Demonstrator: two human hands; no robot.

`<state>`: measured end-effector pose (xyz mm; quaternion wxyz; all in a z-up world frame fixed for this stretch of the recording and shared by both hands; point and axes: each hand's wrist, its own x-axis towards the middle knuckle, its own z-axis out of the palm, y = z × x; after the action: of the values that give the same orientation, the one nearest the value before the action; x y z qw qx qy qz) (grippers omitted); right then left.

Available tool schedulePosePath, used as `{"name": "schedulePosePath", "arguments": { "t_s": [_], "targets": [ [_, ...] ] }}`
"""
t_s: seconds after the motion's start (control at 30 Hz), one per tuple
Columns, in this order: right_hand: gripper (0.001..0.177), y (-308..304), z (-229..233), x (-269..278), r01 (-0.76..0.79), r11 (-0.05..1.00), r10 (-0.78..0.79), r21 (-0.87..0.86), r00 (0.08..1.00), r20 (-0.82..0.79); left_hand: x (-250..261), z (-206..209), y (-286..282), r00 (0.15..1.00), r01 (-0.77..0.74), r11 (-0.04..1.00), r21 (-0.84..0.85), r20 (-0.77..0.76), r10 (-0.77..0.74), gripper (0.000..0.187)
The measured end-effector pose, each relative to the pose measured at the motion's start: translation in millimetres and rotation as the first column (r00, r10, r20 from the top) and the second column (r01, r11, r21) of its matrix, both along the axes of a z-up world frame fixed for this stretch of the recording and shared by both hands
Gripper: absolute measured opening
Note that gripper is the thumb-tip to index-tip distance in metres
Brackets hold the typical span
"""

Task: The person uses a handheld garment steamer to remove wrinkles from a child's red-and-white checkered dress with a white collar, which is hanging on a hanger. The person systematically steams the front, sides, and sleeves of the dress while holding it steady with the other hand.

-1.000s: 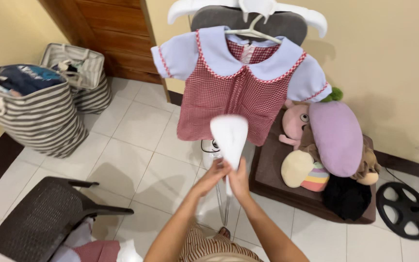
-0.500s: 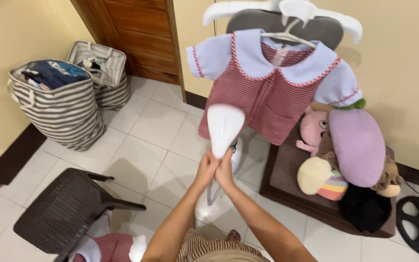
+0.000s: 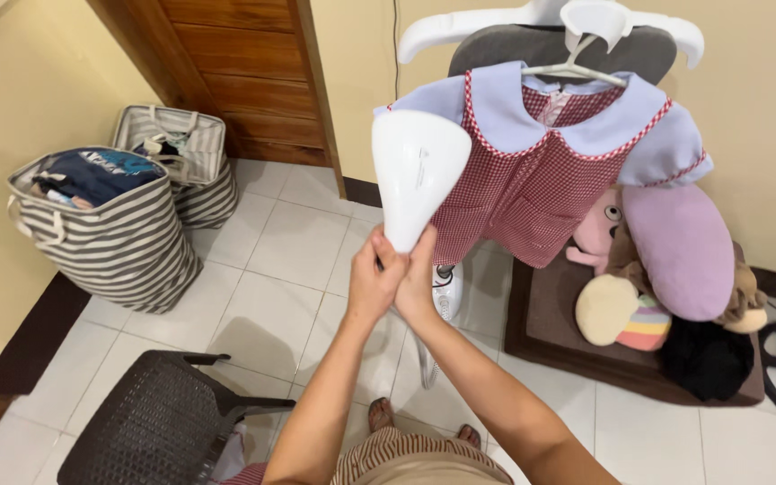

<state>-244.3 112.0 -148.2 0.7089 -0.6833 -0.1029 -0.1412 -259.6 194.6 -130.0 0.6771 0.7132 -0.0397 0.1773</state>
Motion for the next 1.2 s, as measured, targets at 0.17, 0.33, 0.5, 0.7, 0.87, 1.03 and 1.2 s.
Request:
{"name": "schedulePosePath", "arguments": {
  "t_s": [0.17,0.33,0.5,0.7,0.87,1.03,1.2],
  "targets": [
    [0.047,20.7,-52.0,6.0,0.021,1.0,-0.02,0.011,0.997,-0.072,1.8,-38.3,15.8,0.987,0.001,0.998,0.056,-0.161,0.008,0.042],
    [0.058,15.9,-180.8,-25.1,0.078,0.994,-0.099,-0.074,0.938,-0.333,-24.0,-167.3,17.6,0.923,0.062,0.997,0.046,-0.382,-0.04,0.047],
    [0.055,-11.3,-250.4,-41.0,-0.049,0.999,0.025,-0.019,0.757,-0.653,-37.9,-249.8,5.7,0.752,0.108,0.994,-0.004,-0.654,-0.084,0.048],
    [0.048,-35.0,-253.3,-46.5,0.161,0.982,-0.081,0.103,0.838,-0.54,-29.6,-264.1,-27.3,0.803,0.247,0.969,0.023,-0.564,-0.191,0.055],
    [0.045,-62.9,-228.5,-37.9,-0.064,0.997,0.043,-0.032,0.89,-0.453,-36.8,-269.8,-60.3,0.83,0.073,0.995,-0.071,-0.549,-0.1,0.057],
    [0.054,-100.4,-217.5,-32.8,-0.107,0.994,0.107,0.031,0.85,-0.517,-38.7,-263.5,-91.5,0.851,0.126,0.985,-0.119,-0.497,-0.169,0.061],
    [0.043,-152.9,-211.6,-36.7,0.153,0.985,-0.087,0.078,0.835,-0.543,-26.9,-212.7,-139.3,0.747,0.348,0.938,-0.009,-0.602,-0.283,0.063]
  ]
}}
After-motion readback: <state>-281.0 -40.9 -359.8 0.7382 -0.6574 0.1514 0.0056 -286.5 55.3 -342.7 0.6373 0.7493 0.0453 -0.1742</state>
